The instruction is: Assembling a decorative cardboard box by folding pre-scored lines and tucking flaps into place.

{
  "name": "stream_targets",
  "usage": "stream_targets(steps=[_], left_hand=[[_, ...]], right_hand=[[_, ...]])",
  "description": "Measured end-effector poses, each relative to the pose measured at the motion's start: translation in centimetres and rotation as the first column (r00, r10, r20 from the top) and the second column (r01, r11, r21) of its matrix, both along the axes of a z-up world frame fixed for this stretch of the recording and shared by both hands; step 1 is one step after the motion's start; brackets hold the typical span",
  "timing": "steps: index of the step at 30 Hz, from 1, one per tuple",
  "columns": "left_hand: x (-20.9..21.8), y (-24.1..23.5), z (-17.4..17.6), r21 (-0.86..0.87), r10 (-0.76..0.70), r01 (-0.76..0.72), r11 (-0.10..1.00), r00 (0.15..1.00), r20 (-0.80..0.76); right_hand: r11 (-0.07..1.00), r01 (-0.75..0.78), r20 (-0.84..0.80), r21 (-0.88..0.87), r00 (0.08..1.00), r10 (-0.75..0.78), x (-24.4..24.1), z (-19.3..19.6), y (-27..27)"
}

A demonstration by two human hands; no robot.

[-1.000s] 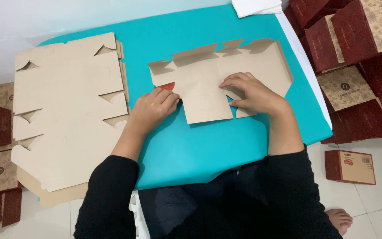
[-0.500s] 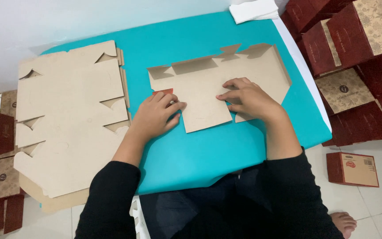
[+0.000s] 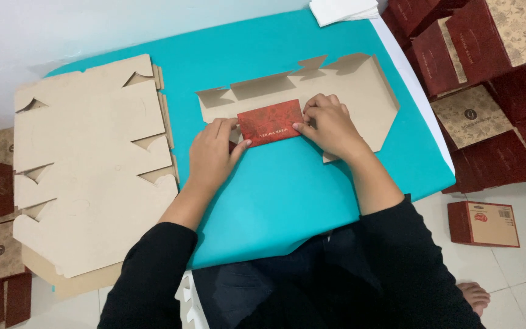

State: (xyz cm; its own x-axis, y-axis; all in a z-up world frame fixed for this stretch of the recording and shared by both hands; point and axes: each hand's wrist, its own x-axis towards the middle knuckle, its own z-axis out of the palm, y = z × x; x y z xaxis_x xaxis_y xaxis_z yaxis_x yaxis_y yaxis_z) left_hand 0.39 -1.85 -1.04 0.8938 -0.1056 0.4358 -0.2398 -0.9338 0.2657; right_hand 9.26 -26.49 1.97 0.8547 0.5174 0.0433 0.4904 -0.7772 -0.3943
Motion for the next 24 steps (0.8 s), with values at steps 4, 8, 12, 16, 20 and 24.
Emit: stream_targets(steps=[4,8,12,16,20,24], left_hand=[[-0.5,-1.0,0.7,-0.015,0.023,-0.022,1.0,0.998,0.061],[-0.2,-1.1,-0.4,0.229,-0.036,-0.015,0.973,0.976,0.216],[-0.2,-1.1,-0.4,0.393,-0.061,-0.084,0.916,0.937,0.344],[-0.2,-1.7,-1.8,0.444,-0.025,-0.122,0.888,0.949,0.313],[-0.4,-1.8,-2.3,0.481,-0.016,-0.114,0.869,0.966,0.259],[-0.3,-1.8,-2.1,0.453,-0.025,-0.107,0.885,0.961,0.275]], right_hand=[[0.999,0.02,0.02,-0.027,1.0,-0.02,-0.1,-0.6,0.4],[0.998,0.056,0.042,-0.032,0.998,-0.055,-0.1,-1.1,0.6],[0.996,0.005,0.219,-0.089,0.976,0.014,-0.7,-0.6,1.0],[0.909,-0.38,0.347,-0.173,0.84,0.417,-3.0,0.3,3.3],[0.885,-0.431,0.439,-0.179,0.77,0.463,-4.1,-0.4,4.1],[0.905,-0.361,0.598,-0.226,0.682,0.422,-4.5,-1.3,4.2]])
